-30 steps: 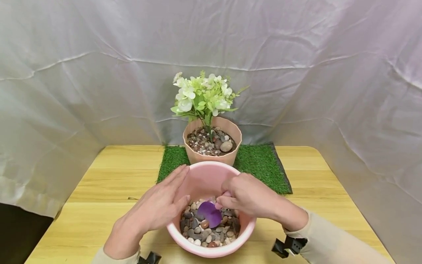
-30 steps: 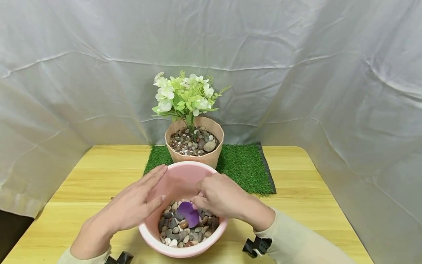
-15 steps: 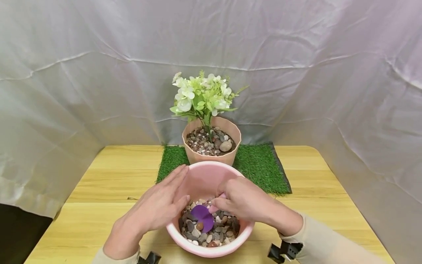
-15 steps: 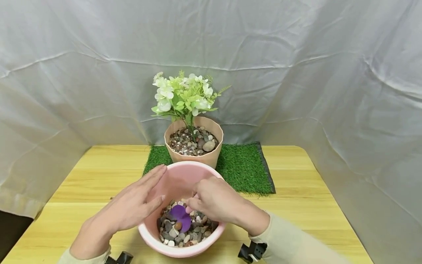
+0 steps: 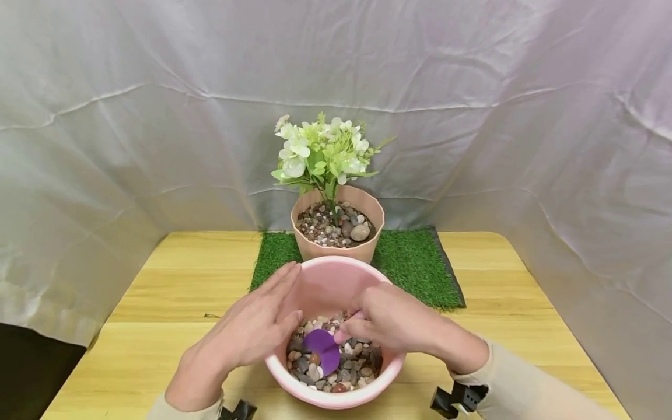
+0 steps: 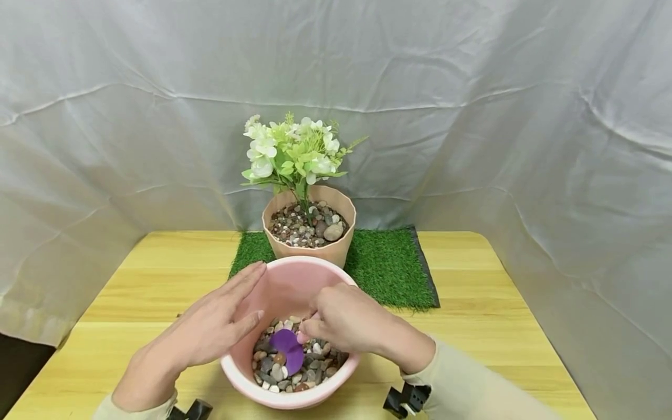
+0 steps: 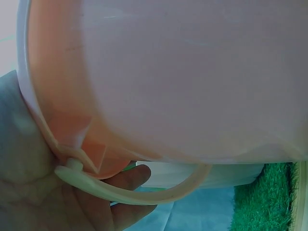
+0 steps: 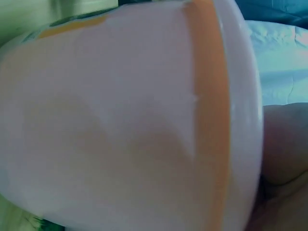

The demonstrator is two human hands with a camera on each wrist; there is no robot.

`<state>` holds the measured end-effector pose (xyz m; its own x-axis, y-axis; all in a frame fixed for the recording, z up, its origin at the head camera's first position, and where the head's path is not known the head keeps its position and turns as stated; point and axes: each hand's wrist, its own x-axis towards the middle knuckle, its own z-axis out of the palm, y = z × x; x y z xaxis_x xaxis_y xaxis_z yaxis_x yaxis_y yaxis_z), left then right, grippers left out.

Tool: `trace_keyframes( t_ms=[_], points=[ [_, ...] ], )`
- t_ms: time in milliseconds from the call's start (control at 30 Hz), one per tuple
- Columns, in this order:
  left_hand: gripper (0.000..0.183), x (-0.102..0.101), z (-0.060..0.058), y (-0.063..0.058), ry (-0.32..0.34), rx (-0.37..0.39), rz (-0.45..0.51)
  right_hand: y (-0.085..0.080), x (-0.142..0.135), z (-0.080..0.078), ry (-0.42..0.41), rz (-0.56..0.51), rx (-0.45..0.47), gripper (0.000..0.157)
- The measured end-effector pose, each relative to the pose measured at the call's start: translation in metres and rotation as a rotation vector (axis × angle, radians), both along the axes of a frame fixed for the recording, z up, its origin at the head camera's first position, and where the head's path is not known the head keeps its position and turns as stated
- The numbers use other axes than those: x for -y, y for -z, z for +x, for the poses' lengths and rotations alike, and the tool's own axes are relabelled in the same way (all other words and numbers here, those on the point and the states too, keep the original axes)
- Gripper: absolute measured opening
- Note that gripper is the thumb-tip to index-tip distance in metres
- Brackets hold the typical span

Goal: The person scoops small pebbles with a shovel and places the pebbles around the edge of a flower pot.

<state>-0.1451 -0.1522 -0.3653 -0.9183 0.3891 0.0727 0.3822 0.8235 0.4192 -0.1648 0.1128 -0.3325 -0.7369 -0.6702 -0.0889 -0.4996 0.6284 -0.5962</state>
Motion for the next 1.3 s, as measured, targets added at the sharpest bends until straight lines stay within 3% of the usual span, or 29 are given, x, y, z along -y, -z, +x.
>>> trace_keyframes(
  t_ms=[467, 800, 1300],
  points=[
    [0.08, 0.0, 0.0, -0.001, -0.006, 0.011, 0.008, 0.0, 0.0, -0.003, -0.003, -0.088, 0.125, 0.019],
    [0.079, 0.002, 0.0, 0.0, 0.001, 0.011, 0.013, -0.007, -0.007, -0.003, 0.038, -0.158, 0.247, 0.024],
    [0.079, 0.002, 0.0, 0.0, 0.009, 0.012, 0.011, -0.011, -0.027, -0.012, 0.067, -0.205, 0.301, 0.015]
  ],
)
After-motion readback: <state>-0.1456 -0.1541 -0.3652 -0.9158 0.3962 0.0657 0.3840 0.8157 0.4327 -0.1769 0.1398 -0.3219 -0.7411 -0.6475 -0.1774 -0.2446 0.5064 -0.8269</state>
